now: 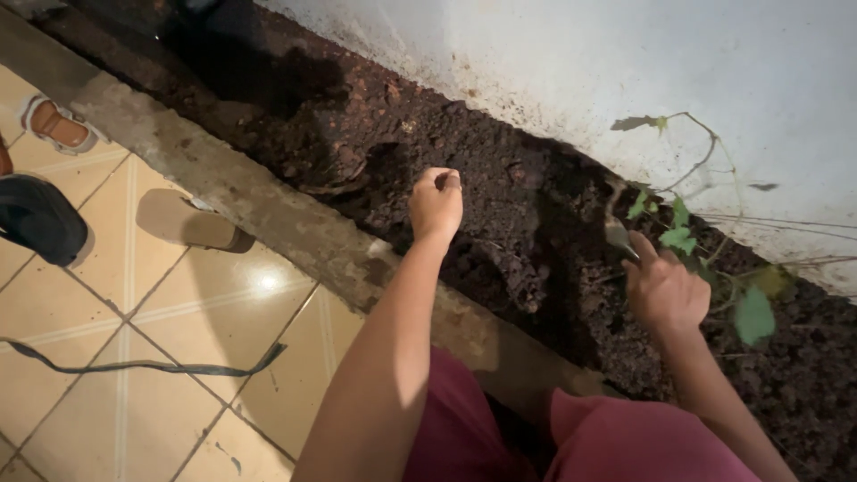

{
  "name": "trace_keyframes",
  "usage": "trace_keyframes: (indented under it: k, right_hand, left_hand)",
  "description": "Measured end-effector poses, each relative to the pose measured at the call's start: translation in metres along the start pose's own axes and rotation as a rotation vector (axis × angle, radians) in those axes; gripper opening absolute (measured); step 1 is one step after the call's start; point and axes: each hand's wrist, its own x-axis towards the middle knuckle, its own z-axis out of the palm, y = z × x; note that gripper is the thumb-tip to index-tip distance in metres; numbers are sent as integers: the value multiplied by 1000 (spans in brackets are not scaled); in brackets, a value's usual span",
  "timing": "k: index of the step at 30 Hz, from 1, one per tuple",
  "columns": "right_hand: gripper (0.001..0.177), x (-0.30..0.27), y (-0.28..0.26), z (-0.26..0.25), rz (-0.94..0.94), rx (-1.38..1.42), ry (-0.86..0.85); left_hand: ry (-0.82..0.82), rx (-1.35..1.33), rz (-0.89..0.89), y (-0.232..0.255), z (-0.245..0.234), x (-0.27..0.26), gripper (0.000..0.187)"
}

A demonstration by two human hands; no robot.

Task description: Digging and patting soil in a planter box using a hand trowel and hands

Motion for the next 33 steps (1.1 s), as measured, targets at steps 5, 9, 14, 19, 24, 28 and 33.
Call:
trace_keyframes:
  k: [5, 9, 14, 19, 24, 28, 33]
  right_hand:
    - [42, 91, 27, 163, -314, -752, 41]
    - [53, 12, -38, 61, -249, 499, 31]
    - [51, -22, -62, 16, -360, 474, -80]
    - [50, -36, -51, -17, -247, 210, -52]
    - [50, -2, -5, 22, -36, 89, -48]
    - [59, 10, -1, 59, -9, 199, -254]
    - [58, 12, -8, 76, -211, 631, -159]
  left_hand:
    - [11, 9, 50, -10, -1, 8, 32]
    - [2, 34, 46, -7, 2, 7, 30]
    - [-39, 117, 46, 14, -6, -9, 34]
    - [-46, 152, 61, 15, -8, -15, 33]
    - [-43, 111, 99, 11, -20, -17, 31]
    - [-25, 108, 59, -3, -22, -2, 33]
    - [-30, 76, 51, 3, -28, -7, 34]
